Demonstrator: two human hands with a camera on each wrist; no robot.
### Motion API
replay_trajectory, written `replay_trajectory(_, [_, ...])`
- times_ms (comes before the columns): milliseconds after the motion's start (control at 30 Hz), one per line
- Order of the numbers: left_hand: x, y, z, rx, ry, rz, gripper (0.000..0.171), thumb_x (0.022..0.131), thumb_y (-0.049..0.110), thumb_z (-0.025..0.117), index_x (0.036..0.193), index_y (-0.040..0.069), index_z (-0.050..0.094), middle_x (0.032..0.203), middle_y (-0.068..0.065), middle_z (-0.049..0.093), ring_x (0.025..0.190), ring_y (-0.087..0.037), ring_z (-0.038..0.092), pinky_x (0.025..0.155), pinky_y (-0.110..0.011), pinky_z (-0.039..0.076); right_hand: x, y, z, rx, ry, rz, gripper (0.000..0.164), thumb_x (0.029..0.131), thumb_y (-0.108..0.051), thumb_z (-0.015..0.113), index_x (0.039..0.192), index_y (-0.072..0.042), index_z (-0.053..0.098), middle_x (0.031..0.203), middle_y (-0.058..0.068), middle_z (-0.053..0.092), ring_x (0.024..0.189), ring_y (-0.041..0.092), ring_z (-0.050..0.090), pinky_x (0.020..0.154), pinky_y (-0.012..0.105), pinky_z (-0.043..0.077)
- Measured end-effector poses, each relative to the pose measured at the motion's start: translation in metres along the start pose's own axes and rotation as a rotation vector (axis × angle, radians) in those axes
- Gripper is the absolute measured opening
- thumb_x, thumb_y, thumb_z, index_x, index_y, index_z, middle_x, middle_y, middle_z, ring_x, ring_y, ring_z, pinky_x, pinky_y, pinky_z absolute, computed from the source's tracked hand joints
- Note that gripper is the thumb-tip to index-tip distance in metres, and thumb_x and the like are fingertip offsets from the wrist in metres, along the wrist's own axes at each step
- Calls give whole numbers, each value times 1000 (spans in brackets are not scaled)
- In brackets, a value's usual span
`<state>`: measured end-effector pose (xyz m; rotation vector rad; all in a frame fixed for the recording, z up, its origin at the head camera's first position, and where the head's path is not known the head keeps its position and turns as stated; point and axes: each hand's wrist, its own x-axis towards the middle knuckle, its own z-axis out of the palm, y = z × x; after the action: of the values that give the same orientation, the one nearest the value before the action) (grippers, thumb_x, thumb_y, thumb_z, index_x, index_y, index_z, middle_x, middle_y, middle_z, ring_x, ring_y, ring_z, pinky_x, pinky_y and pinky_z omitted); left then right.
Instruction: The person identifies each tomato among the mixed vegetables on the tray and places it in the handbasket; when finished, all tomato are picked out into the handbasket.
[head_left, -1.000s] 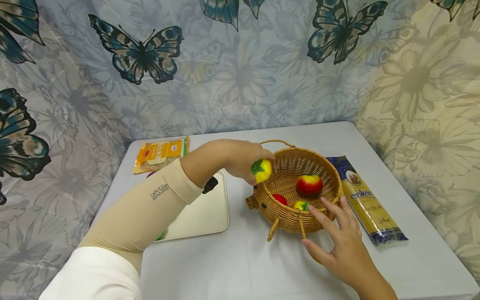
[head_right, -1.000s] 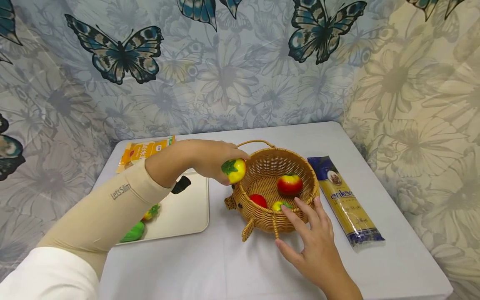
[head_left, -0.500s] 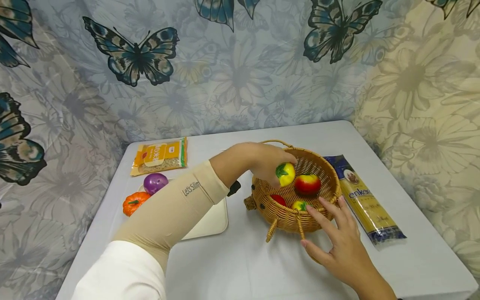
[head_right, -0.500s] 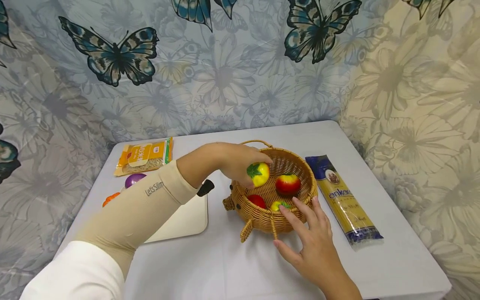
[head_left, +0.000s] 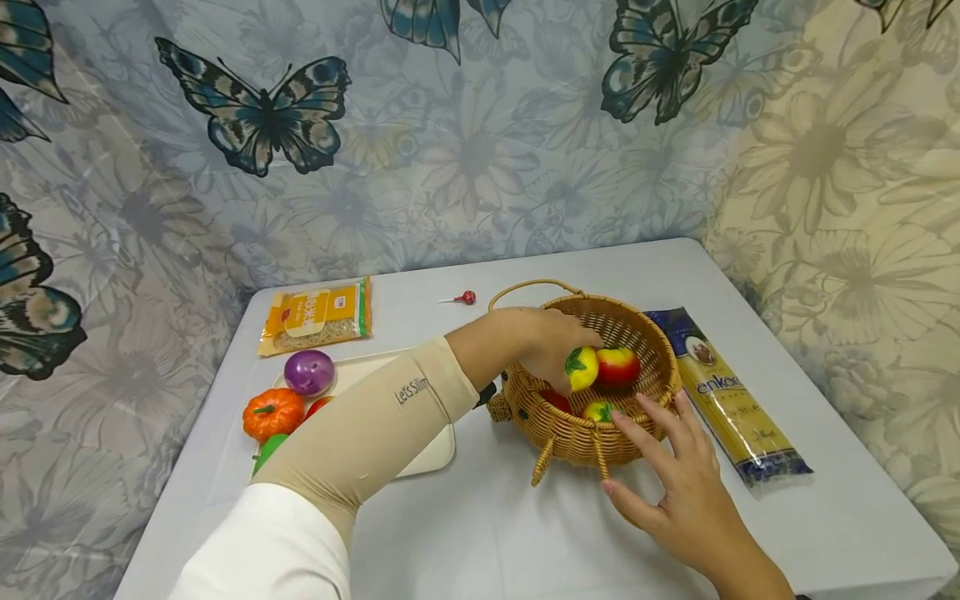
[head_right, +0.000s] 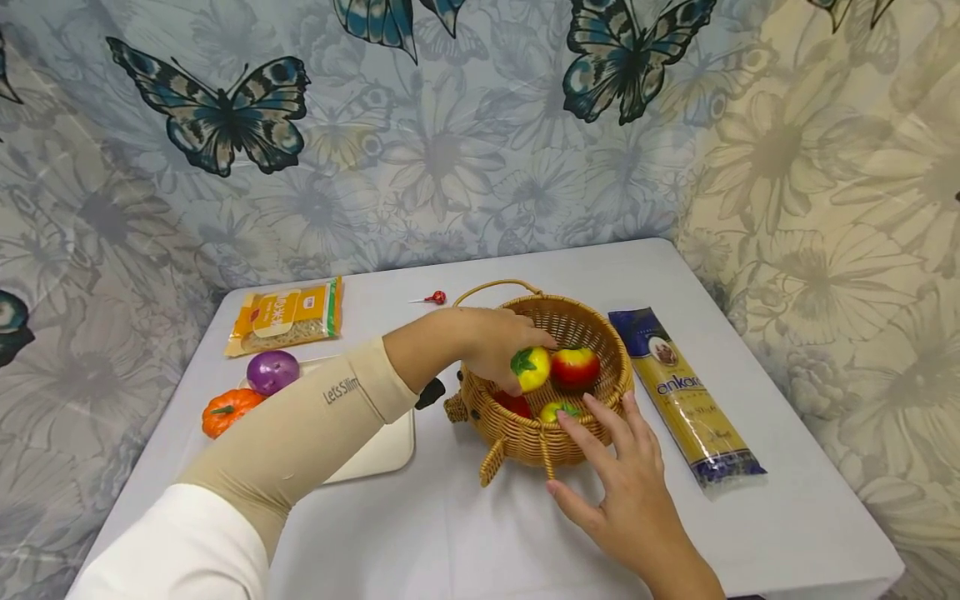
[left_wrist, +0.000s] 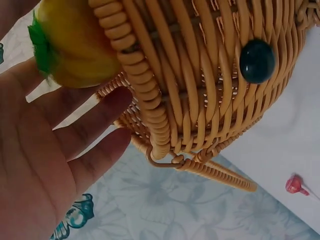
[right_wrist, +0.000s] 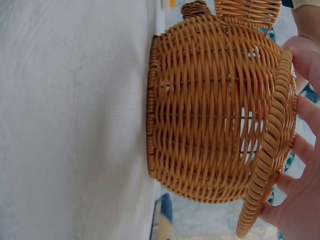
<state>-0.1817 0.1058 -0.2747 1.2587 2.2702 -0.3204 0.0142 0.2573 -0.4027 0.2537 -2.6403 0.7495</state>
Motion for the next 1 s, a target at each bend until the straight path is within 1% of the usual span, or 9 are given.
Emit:
replay_trajectory(133, [-4,0,1,3,23,-19,79,83,51,65,149,42,22,158,5,19,145,-21,20,115,-45,26,1,-1,0,-2,3,-6,80,66,-34,85,138,-30,50,152,6,31,146,40,3,103,77,7])
replay_trajectory(233, [-8,1,1,11,41,-22,79,83,52,66,148,43,22,158,5,19,144,-21,22,114,-46,27,1,-1,0,-8,-2,-4,80,66,-35,85,138,-31,50,152,7,31,146,39,2,104,76,6])
replay_trajectory(400, [-16,2,2,35,54,0,80,83,54,65,148,43,20,158,5,20,145,-21,21,114,-46,28,2,-3,0,-9,-12,3,79,67,-36,84,138,-31,50,152,8,31,146,38,2,105,75,6])
replay_trajectory(567, [-30,-1,2,25,87,25,80,82,53,67,148,42,23,154,6,27,143,-21,25,113,-45,30,2,-3,0,-3,-10,6,79,67,-35,84,138,-31,50,151,8,32,146,39,2,105,75,6])
replay_trajectory(667, [-39,-8,5,-13,119,42,77,81,50,69,146,40,28,146,6,37,135,-20,35,106,-42,38,2,-3,1,1,-9,6,79,67,-35,84,138,-31,50,152,7,32,146,39,2,105,75,6])
replay_trajectory(767, [-49,-18,10,-56,138,43,75,82,48,69,146,39,30,142,8,40,131,-17,37,103,-40,40,2,-3,1,0,-6,1,79,66,-35,84,138,-30,50,152,8,31,146,40,3,105,75,6])
replay_trajectory(867, [-56,-29,16,-91,139,27,75,83,48,68,147,37,30,147,7,36,136,-18,33,108,-43,36,2,-2,1,-6,-3,-3,80,66,-34,85,138,-29,50,152,8,31,146,40,3,106,74,6])
replay_trajectory(933, [-61,-37,21,-101,134,9,75,84,47,67,147,36,29,153,4,31,141,-21,28,111,-46,32,2,-2,1,-8,-3,-5,80,66,-34,85,138,-29,50,153,7,30,146,40,3,106,74,5])
replay_trajectory(1000, [-65,-47,27,-105,134,-3,75,84,48,66,148,35,29,152,3,32,142,-21,28,112,-46,31,2,-3,1,-8,-4,-3,80,66,-34,85,138,-29,50,153,7,30,146,40,3,106,73,5])
